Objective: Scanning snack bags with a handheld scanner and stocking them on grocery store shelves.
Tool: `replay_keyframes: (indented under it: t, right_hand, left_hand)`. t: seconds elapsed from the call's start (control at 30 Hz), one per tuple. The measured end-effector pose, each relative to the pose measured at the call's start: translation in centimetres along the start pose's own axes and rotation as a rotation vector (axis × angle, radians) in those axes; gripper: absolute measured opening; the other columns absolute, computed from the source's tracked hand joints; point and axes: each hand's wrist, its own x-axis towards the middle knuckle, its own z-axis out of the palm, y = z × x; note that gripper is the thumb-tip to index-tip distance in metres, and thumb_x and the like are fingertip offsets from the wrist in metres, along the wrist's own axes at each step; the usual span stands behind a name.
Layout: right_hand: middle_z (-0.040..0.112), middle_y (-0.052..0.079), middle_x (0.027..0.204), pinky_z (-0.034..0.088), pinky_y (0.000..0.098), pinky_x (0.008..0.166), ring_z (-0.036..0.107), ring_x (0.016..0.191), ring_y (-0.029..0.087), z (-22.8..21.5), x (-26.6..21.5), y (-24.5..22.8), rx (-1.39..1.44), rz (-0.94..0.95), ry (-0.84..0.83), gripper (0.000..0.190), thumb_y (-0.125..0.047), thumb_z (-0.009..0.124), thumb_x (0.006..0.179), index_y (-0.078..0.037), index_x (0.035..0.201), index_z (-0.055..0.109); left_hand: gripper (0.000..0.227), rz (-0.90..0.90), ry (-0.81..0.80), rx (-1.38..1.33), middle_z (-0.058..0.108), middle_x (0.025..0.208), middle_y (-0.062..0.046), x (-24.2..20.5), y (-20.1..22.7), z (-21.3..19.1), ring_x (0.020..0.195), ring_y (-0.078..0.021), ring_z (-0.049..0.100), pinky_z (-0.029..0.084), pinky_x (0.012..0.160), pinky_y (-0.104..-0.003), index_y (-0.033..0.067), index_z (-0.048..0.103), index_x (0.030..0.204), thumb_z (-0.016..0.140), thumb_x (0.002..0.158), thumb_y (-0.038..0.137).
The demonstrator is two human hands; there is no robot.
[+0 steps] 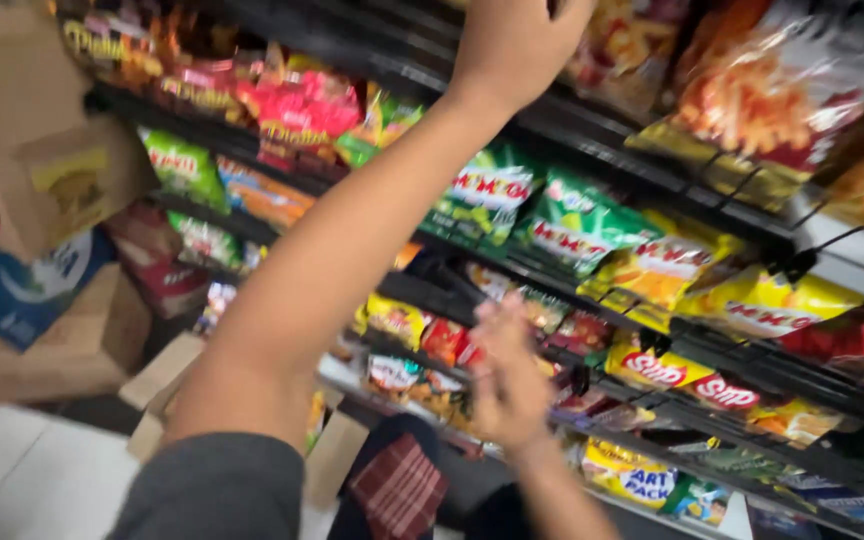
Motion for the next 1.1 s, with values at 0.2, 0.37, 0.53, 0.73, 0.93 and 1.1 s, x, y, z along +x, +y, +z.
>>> replay_keyframes:
  t: [0.2, 0.37, 0.53, 0.73, 0.93, 1.1]
  right_hand:
    - [0.043, 0.026, 0.159, 0.023, 0.0597, 0.126, 0.030, 0.155, 0.047, 5.2, -15.8, -1.2, 0.061, 0.381, -0.436, 0.041, -0.010, 0.060, 0.098, -0.002, 0.138, 0.058]
    - [0.020, 0.029, 0.163, 0.010, 0.0744, 0.114, 0.012, 0.150, 0.055, 6.8, -21.4, -2.2, -0.329, 0.540, -0.840, 0.074, -0.040, 0.065, 0.092, -0.007, 0.153, 0.039]
    - [0.017, 0.030, 0.166, 0.011, 0.0740, 0.116, 0.012, 0.153, 0.054, 7.5, -24.2, -1.6, -0.231, 0.663, -0.906, 0.080, -0.045, 0.062, 0.095, -0.007, 0.158, 0.032]
    - [0.017, 0.030, 0.167, 0.010, 0.0737, 0.117, 0.011, 0.154, 0.054, 8.3, -24.0, -1.3, -0.220, 0.648, -0.933, 0.081, -0.050, 0.060, 0.096, -0.009, 0.161, 0.031]
    - [0.019, 0.029, 0.167, 0.011, 0.0730, 0.118, 0.014, 0.154, 0.053, 9.1, -23.7, -1.0, -0.273, 0.624, -0.956, 0.081, -0.056, 0.057, 0.095, -0.013, 0.160, 0.035]
    - [0.022, 0.028, 0.166, 0.013, 0.0722, 0.118, 0.016, 0.154, 0.052, 9.5, -23.5, -0.8, -0.288, 0.638, -0.949, 0.081, -0.058, 0.056, 0.096, -0.013, 0.160, 0.037]
  left_hand:
    - [0.014, 0.297, -0.137, -0.313, 0.065, 0.117, -0.009, -19.3, -0.3, -14.5, 0.108, -0.0289, 0.066, 0.054, 0.097, -0.037, 0.0080, 0.059, 0.118, 0.067, 0.107, 0.004]
    - [0.024, -0.370, -0.286, -0.032, 0.068, 0.111, -0.013, -43.3, -11.1, -19.7, 0.103, -0.0312, 0.070, 0.056, 0.090, -0.039, 0.0075, 0.065, 0.117, 0.068, 0.094, 0.003]
    - [0.020, -0.750, 0.013, 0.327, 0.069, 0.106, -0.015, -68.6, -18.9, -23.3, 0.100, -0.0288, 0.070, 0.056, 0.089, -0.038, 0.0037, 0.062, 0.114, 0.066, 0.094, 0.005]
    - [0.016, -1.283, 0.139, 0.591, 0.069, 0.106, -0.016, -78.1, -23.9, -24.4, 0.099, -0.0348, 0.069, 0.055, 0.090, -0.044, 0.0079, 0.068, 0.104, 0.069, 0.089, 0.014]
    - [0.029, -1.242, -0.252, 0.983, 0.051, 0.145, -0.020, -71.5, -28.0, -25.1, 0.124, -0.0451, 0.053, 0.046, 0.096, -0.060, 0.0225, 0.079, 0.102, 0.075, 0.073, 0.025]
    - [0.058, -1.544, -0.369, 0.842, 0.052, 0.138, -0.015, -69.0, -30.2, -26.1, 0.132, -0.0395, 0.043, 0.039, 0.096, -0.063, 0.0193, 0.066, 0.128, 0.079, 0.075, 0.039]
